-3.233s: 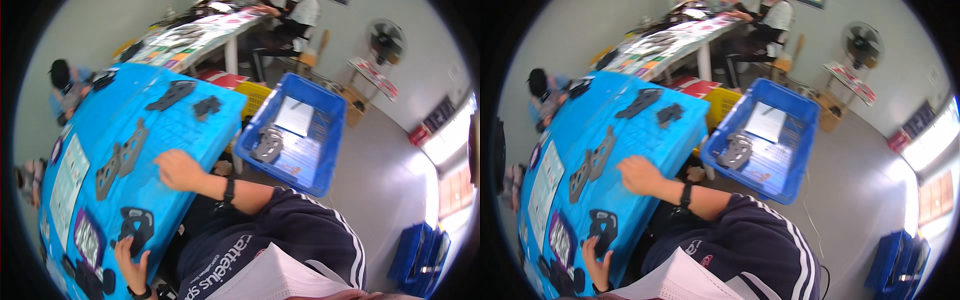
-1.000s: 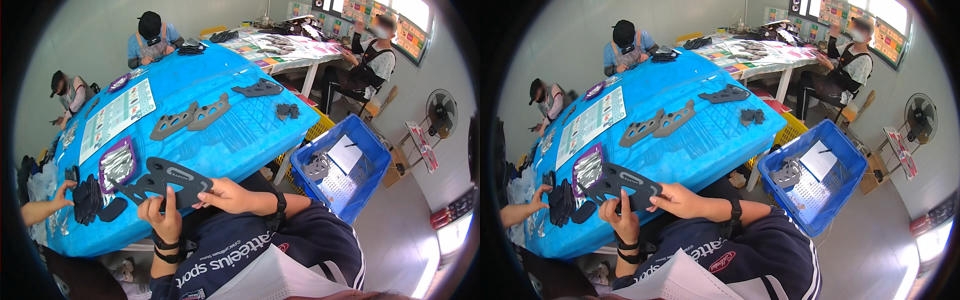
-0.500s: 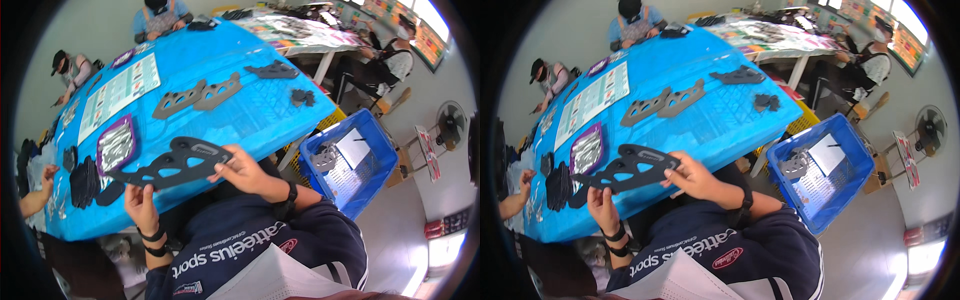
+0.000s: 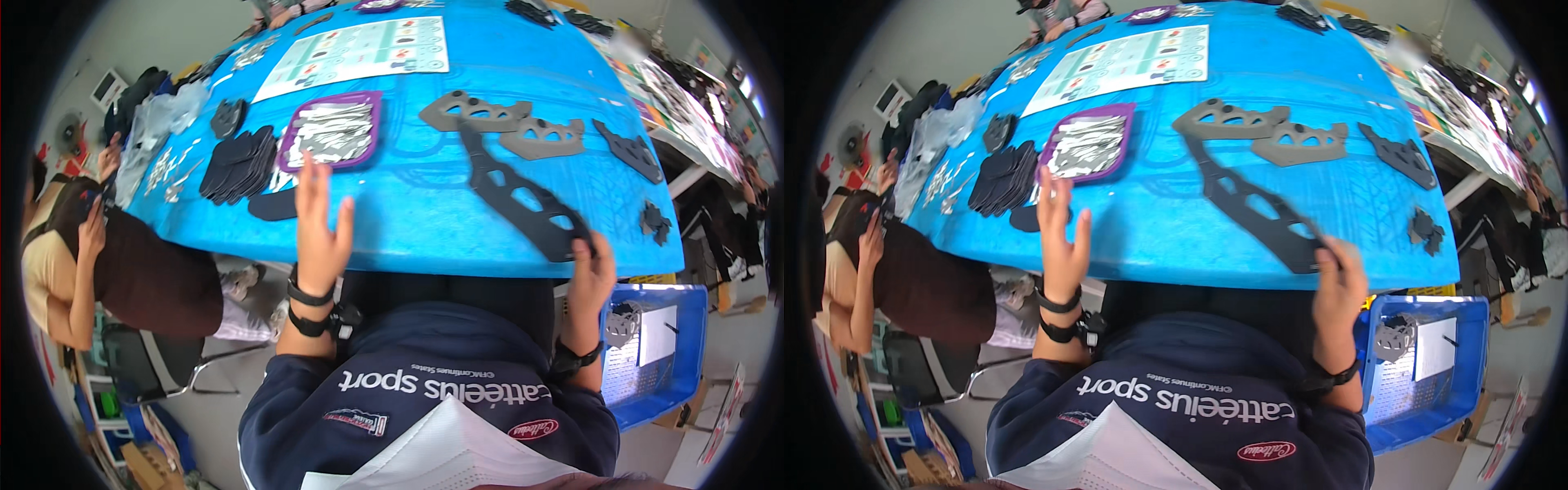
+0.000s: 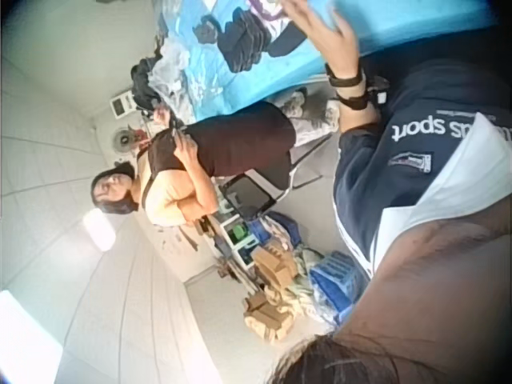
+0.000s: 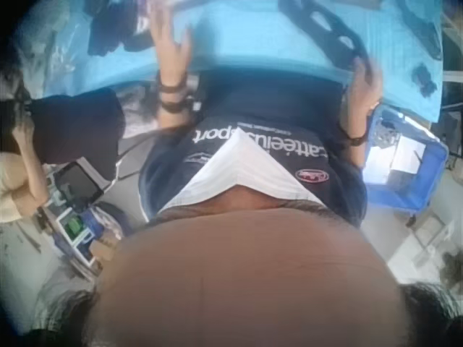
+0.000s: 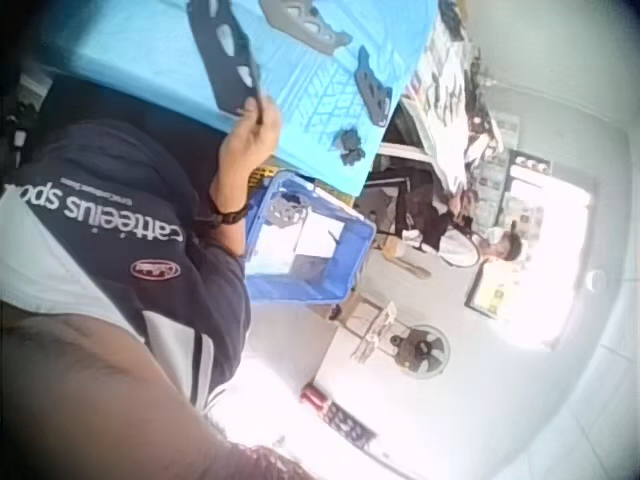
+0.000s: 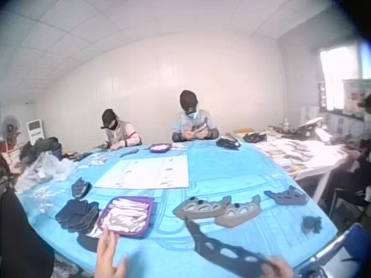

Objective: The person attaches white strips to black shoe components, stacks the components, places a stack into a blue bin, and aligns several shoe components on a table.

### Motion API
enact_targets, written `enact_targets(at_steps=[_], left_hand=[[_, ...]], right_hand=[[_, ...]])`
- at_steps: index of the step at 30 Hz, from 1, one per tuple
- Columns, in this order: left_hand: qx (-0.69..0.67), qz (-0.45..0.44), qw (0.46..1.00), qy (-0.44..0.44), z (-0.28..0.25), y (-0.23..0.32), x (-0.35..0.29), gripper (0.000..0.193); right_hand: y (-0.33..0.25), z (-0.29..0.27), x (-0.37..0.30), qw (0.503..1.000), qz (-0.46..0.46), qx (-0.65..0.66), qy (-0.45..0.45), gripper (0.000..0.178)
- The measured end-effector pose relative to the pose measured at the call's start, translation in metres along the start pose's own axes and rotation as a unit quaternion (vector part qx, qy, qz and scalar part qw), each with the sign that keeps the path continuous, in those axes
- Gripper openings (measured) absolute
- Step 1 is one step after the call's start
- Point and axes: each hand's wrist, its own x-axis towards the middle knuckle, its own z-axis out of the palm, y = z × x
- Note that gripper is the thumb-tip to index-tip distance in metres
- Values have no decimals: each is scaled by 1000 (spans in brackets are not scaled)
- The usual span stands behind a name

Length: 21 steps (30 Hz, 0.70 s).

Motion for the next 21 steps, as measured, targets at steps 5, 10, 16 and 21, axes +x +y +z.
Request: enact_targets(at_steps=[5, 10, 16, 21], left_hand=[[61, -61, 995, -47, -30, -64, 23, 59], [117, 3, 975, -187, -38, -104, 61, 38], [112, -54, 946, -299, -32, -128, 106, 30], [60, -140, 921, -359, -27, -139, 107, 28]], right_hand=[[33, -5, 17, 969, 101, 210, 80, 36], [45, 6, 39, 944, 95, 289, 125, 37], [47, 15, 41, 935, 133, 308, 118, 37], [46, 12, 36, 943, 137, 287, 101, 37]])
